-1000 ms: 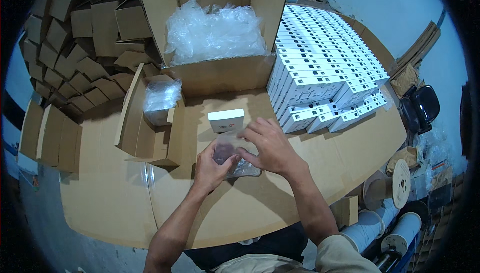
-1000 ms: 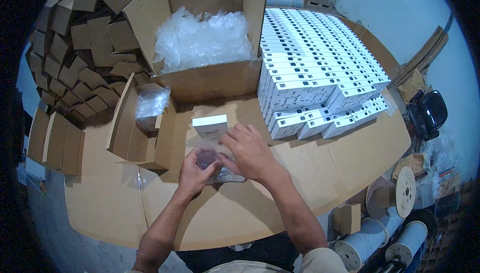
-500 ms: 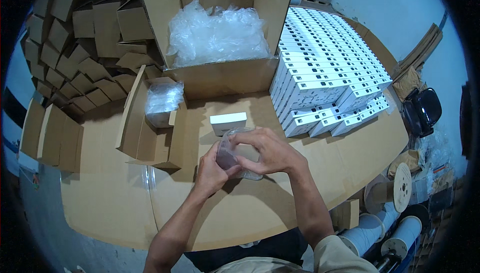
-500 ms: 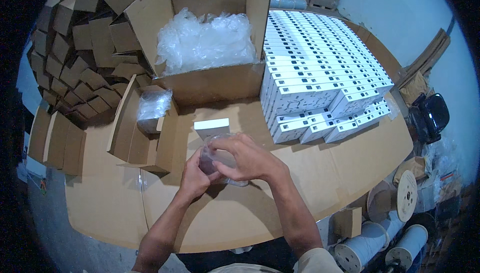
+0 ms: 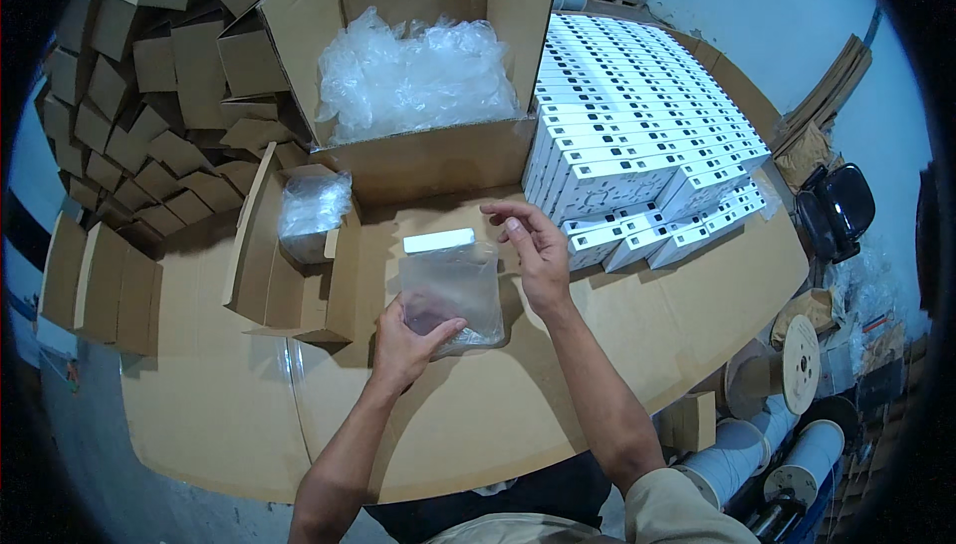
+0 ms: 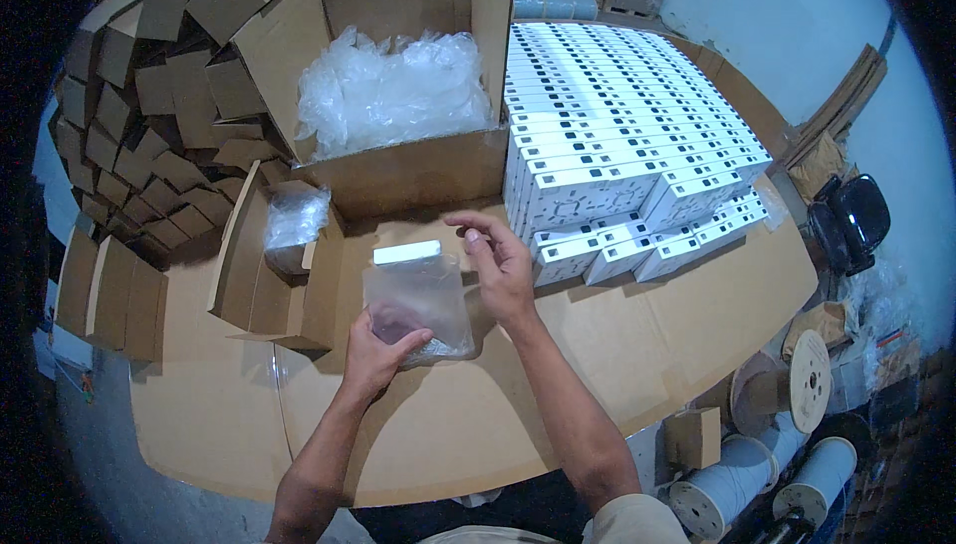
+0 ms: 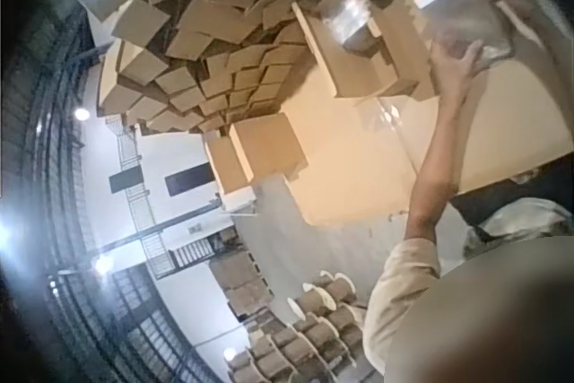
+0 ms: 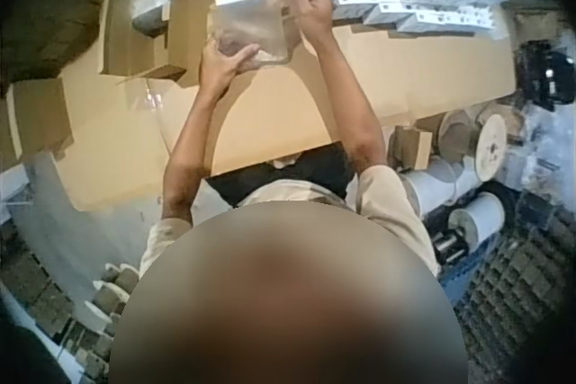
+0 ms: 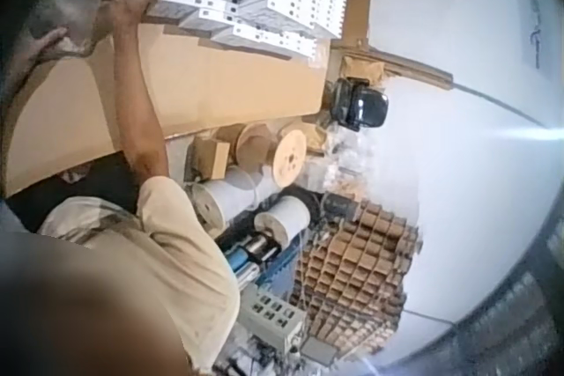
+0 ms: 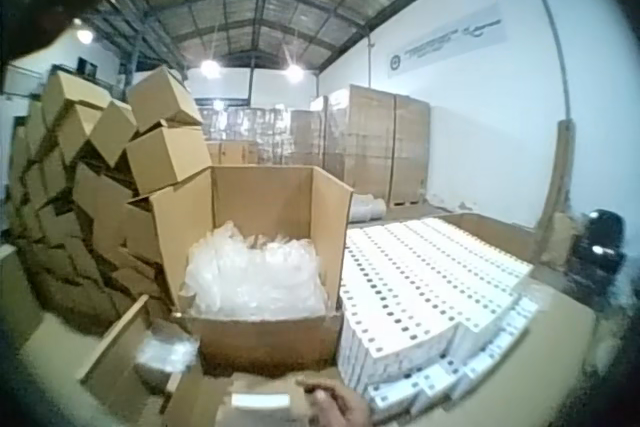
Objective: Packing small white product boxes into plastic bubble bags and placing them in a larger shipping carton.
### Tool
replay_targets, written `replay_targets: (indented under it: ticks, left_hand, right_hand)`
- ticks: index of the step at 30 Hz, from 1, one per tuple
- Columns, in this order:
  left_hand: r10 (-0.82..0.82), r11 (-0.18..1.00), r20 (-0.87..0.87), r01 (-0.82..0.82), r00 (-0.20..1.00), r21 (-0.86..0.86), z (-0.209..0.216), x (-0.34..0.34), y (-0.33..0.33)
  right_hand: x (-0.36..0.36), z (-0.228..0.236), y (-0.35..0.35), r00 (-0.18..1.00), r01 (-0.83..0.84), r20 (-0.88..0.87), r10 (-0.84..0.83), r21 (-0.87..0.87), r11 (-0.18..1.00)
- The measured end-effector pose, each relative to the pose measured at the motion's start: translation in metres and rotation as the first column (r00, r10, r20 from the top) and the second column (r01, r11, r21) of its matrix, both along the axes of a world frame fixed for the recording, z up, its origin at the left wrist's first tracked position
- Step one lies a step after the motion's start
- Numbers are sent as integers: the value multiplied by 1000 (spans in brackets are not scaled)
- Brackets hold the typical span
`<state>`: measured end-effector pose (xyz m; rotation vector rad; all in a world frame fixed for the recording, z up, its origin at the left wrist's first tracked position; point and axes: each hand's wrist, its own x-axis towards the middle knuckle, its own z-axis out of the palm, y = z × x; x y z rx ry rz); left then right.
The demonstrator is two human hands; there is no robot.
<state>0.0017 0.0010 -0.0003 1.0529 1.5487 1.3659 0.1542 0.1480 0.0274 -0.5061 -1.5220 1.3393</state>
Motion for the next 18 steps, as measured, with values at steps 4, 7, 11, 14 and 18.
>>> replay_targets:
  ticks: [4, 7, 11, 14, 18]
  left_hand:
    - [42, 998, 50, -44, 998, 36, 8, 3, -1]
    - [27, 1000, 22, -27, 999, 11, 8, -1, -1]
    - [33, 999, 65, -34, 997, 7, 10, 0, 1]
    - [64, 998, 45, -65, 997, 2, 16, 0, -1]
    - [46, 999, 16, -46, 999, 9, 8, -3, 0]
  right_hand:
    - [-4, -19, 14, 992, -88, 83, 94, -68, 994]
    - [-5, -25, 20, 963, -264, 17, 267, -111, 958]
    - [-4, -24, 17, 926, -353, 83, 368, -155, 923]
    - [-7, -22, 13, 923, -349, 92, 373, -209, 914]
    - [-10, -28, 17, 951, -270, 108, 291, -175, 947]
